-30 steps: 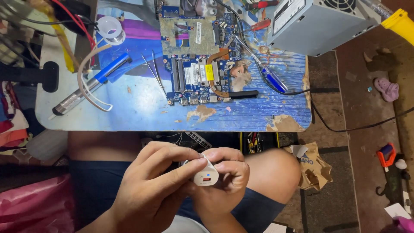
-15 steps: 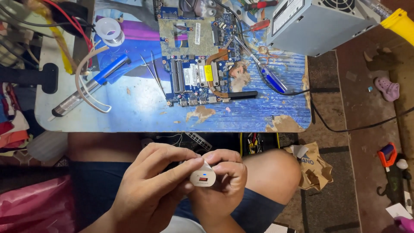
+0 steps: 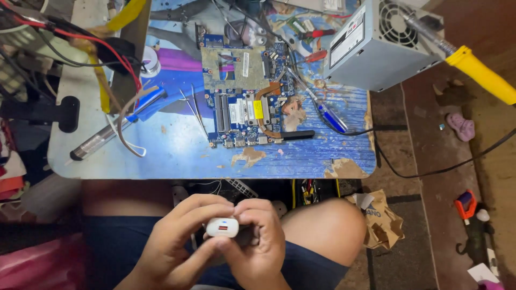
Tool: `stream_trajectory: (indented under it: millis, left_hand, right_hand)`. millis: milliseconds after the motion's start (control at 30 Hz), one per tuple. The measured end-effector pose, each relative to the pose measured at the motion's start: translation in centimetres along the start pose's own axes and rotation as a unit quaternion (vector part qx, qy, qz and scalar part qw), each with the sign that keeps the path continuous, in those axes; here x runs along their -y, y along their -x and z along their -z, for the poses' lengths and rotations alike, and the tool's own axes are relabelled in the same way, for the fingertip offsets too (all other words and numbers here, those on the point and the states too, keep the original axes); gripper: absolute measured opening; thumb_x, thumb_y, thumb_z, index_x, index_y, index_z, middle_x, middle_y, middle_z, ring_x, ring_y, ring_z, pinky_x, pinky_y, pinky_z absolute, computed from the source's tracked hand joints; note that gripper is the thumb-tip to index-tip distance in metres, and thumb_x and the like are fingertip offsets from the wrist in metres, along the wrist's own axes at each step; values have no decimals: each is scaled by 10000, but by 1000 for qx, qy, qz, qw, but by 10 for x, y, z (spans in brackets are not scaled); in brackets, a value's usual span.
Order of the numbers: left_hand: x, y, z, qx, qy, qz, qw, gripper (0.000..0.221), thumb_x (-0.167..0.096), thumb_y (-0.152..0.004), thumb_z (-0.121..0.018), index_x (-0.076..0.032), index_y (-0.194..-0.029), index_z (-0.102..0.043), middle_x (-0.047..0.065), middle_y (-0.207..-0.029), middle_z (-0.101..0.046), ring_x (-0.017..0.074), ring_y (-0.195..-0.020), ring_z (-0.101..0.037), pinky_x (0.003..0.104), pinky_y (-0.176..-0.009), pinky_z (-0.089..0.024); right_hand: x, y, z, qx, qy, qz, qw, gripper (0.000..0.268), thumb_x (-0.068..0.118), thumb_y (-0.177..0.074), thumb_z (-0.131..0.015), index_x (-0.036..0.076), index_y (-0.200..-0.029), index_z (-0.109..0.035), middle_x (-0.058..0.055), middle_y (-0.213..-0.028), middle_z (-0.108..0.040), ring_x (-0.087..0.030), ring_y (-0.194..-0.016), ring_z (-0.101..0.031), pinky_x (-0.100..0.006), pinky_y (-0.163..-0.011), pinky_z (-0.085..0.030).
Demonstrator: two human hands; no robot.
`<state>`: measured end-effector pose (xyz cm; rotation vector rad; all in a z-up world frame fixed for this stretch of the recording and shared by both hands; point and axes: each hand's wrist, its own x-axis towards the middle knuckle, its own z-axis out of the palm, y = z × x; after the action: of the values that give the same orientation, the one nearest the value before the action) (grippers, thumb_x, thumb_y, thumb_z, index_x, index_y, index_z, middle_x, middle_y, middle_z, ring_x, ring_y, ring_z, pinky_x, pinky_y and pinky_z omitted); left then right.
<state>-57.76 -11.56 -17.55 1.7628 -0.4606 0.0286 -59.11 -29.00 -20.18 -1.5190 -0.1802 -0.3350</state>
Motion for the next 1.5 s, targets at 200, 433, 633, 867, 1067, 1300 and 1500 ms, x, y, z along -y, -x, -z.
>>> stream_trajectory:
  millis: [200, 433, 633, 867, 1067, 1300, 1500]
  left_hand:
    - [23, 22, 7, -75, 49, 152, 984, 411, -393, -1058, -628, -102, -1291, -800, 27, -1215, -902, 140, -1044, -848, 276, -927, -638]
    - [35, 29, -1, -120, 305, 293, 898, 237, -162, -1020, -680, -5, -1197, -697, 208, -1130, -889, 295, -823, -827, 359, -626, -574]
    - [29, 27, -15, -102, 314, 322, 887, 298, -96, -965, -757, 2, -1241, -814, 182, -1010, -824, 248, -814, -735, 353, -751, -559]
    - [20, 27, -19, -72, 295, 317, 898, 211, -164, -990, -790, -29, -1150, -818, 94, -920, -760, 170, -755, -632, 310, -679, -478]
    - [14, 25, -8, -65, 195, 300, 932, 136, -224, -986, -823, -117, -1068, -808, 0, -853, -745, 105, -685, -602, 278, -620, -486]
    - [-8, 27, 1, -110, 129, 190, 967, 155, -54, -894, -876, -149, -962, -774, -40, -855, -733, 71, -687, -616, 246, -612, -507]
    - [-22, 26, 17, -119, 74, 91, 986, 184, -59, -913, -864, -170, -979, -732, -36, -855, -692, 100, -642, -619, 268, -601, -501]
  right_hand:
    - [17, -9, 21, 73, 152, 6, 986, 281, 304, -992, -860, 87, -1158, -798, -163, -1196, -819, -285, -1077, -834, -400, -987, -665]
    - [3, -33, 89, -42, 291, 83, 952, 76, 86, -1027, -754, 38, -1078, -785, -131, -1081, -827, -230, -960, -830, -326, -899, -704]
    - [4, -51, 132, -154, 296, 81, 939, 78, -79, -1089, -704, -66, -1154, -744, -211, -1160, -754, -230, -871, -765, -302, -825, -670]
    - [15, -45, 83, -101, 380, 10, 919, 63, 98, -956, -870, 40, -944, -850, -81, -976, -847, -169, -890, -801, -292, -827, -648]
    - [11, -111, 7, 88, 320, 193, 924, 92, 69, -1034, -813, -3, -1090, -827, -152, -1087, -811, -320, -1032, -777, -445, -987, -635]
    - [-49, -167, -85, 180, 538, 195, 800, 248, 362, -908, -867, 149, -993, -773, -73, -931, -778, -402, -937, -670, -579, -763, -532]
    - [-72, -161, -95, 141, 575, 177, 786, 101, 176, -950, -674, 95, -894, -693, -145, -849, -739, -466, -847, -662, -630, -707, -524]
